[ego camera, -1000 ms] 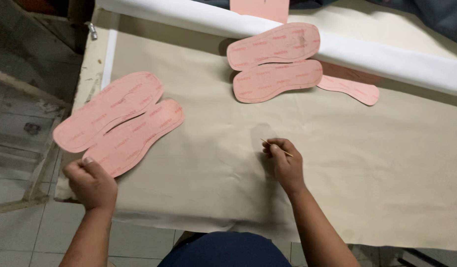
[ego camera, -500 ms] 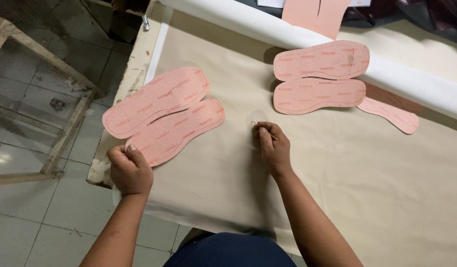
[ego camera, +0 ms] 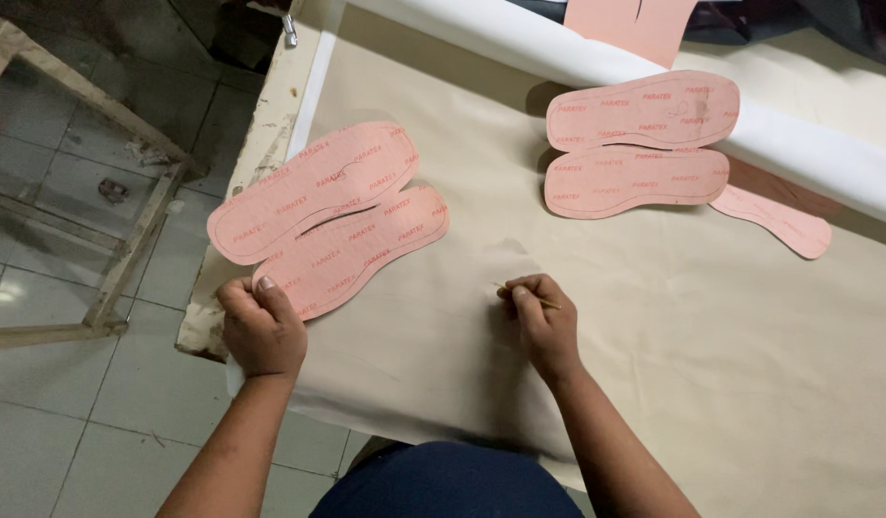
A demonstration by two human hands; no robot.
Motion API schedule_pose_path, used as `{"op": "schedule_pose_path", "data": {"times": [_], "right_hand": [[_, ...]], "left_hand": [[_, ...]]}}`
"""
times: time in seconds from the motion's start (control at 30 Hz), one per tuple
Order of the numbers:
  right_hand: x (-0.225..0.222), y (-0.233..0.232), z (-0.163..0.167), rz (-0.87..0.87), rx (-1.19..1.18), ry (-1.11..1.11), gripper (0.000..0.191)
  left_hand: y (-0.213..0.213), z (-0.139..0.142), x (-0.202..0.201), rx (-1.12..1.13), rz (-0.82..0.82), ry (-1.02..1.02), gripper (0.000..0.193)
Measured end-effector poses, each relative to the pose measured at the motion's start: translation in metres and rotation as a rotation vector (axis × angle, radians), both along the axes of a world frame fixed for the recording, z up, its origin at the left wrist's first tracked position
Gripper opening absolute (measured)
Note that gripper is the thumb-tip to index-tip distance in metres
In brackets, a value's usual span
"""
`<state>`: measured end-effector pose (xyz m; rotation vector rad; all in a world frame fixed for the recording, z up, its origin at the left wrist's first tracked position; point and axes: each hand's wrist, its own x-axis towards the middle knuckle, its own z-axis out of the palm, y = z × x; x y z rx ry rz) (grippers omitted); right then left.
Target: The person traces around pink insole-shaped paper patterns with a pen onto a large sheet of paper on the worktable, holding each pattern steady with the other hand. They then move the traced patterns aside and stack them with other cut patterns near a notebook and scissors.
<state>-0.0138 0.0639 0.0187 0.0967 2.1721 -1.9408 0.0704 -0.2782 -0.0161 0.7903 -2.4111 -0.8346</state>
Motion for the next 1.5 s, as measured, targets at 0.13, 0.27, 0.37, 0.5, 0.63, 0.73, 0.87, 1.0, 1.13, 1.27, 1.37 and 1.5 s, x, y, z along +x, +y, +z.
{"op": "schedule_pose_path", "data": {"times": [0.13, 0.27, 0.37, 0.5, 0.63, 0.73, 0.87, 1.0, 1.13, 1.27, 1.37, 1.5], "right_hand": [[0.02, -0.005, -0.002, 0.074, 0.111, 0.119, 0.015], [0.022, -0.008, 0.0, 0.067, 0.145, 0.162, 0.016], [0.021, -0.01, 0.002, 0.075, 0.27, 0.139, 0.015], [0.022, -0.006, -0.001, 0.103, 0.274, 0.15, 0.012], [0.032, 0.005, -0.005, 0.115, 0.126, 0.065, 0.019], [0.038, 0.026, 0.002, 0.045, -0.056, 0.081, 0.031], [0.043, 0.055, 0.022, -0.062, -0.052, -0.027, 0.034], [0.066, 0.093, 0.037, -0.23, 0.073, -0.227, 0.028], [0.099, 0.135, 0.019, -0.404, 0.273, -0.365, 0.031], [0.109, 0.174, -0.012, -0.693, 0.251, -0.562, 0.03], [0.111, 0.188, -0.02, -0.856, 0.185, -0.658, 0.03], [0.112, 0.197, -0.014, -0.98, 0.11, -0.695, 0.029]], "left_hand": [[-0.001, 0.0, 0.0, -0.014, -0.015, 0.024, 0.026], [0.0, 0.0, -0.001, -0.006, -0.013, 0.019, 0.026], [-0.001, 0.0, -0.001, 0.016, -0.008, 0.0, 0.026], [-0.002, -0.003, -0.001, -0.023, -0.007, 0.001, 0.026], [-0.002, -0.006, 0.0, -0.001, -0.011, -0.011, 0.026], [0.0, -0.006, 0.0, 0.013, 0.016, 0.003, 0.029], [-0.004, 0.008, 0.0, 0.184, 0.024, -0.01, 0.028], [-0.006, 0.032, 0.001, 0.764, 0.063, 0.241, 0.023], [0.015, 0.054, -0.02, 1.187, 0.092, 0.327, 0.021], [0.064, 0.072, -0.074, 1.532, -0.13, 0.314, 0.025], [0.107, 0.089, -0.124, 1.557, -0.251, 0.282, 0.025], [0.145, 0.115, -0.19, 1.507, -0.315, 0.392, 0.022]]}}
